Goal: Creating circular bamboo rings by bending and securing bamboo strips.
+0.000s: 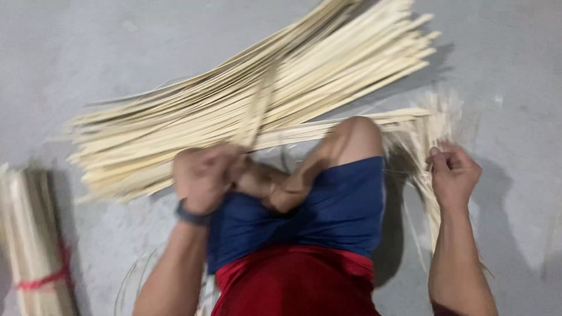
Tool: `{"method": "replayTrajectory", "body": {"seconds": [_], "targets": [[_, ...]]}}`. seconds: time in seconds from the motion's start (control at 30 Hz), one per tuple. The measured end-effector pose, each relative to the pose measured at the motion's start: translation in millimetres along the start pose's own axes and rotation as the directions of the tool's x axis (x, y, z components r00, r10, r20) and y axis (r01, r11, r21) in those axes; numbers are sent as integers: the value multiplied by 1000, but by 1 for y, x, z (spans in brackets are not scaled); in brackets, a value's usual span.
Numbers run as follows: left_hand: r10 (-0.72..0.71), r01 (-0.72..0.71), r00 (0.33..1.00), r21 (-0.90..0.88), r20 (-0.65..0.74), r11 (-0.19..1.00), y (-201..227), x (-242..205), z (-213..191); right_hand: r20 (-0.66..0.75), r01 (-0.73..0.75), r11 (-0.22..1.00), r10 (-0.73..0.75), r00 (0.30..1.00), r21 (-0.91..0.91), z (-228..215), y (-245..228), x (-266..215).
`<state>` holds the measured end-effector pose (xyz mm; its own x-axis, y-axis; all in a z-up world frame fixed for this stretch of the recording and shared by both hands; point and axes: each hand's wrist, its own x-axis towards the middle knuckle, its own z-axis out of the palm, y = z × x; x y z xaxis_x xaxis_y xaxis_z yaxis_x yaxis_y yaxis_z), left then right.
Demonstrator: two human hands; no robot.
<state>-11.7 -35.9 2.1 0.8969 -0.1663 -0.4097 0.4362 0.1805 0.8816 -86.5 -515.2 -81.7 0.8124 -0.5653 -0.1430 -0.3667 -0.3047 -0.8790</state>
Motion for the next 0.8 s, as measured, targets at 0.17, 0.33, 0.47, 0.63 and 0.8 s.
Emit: {"method": "replayTrajectory", "body": {"seconds": [0.17, 0.33, 0.47, 0.63, 0.8], "targets": [[234, -234, 972, 21, -7, 972, -15, -17, 1, 370, 135, 904, -297, 880, 405, 87, -135, -79], [279, -274, 960, 147, -12, 950, -13, -41, -4, 378, 607, 780, -613, 694, 151, 145, -218, -126], [270, -267, 962, 60, -31, 962, -7, -51, -8, 488, 551, 795, -597, 637, 253, 170, -236, -139], [342, -338, 940, 161, -1, 927, -2, -54, -11, 550, 423, 897, -420, 722, 130, 179, -226, -151], [302, -299, 953, 120, -3, 947, -9, -51, -13, 547, 426, 888, -446, 708, 174, 184, -225, -159]]}}
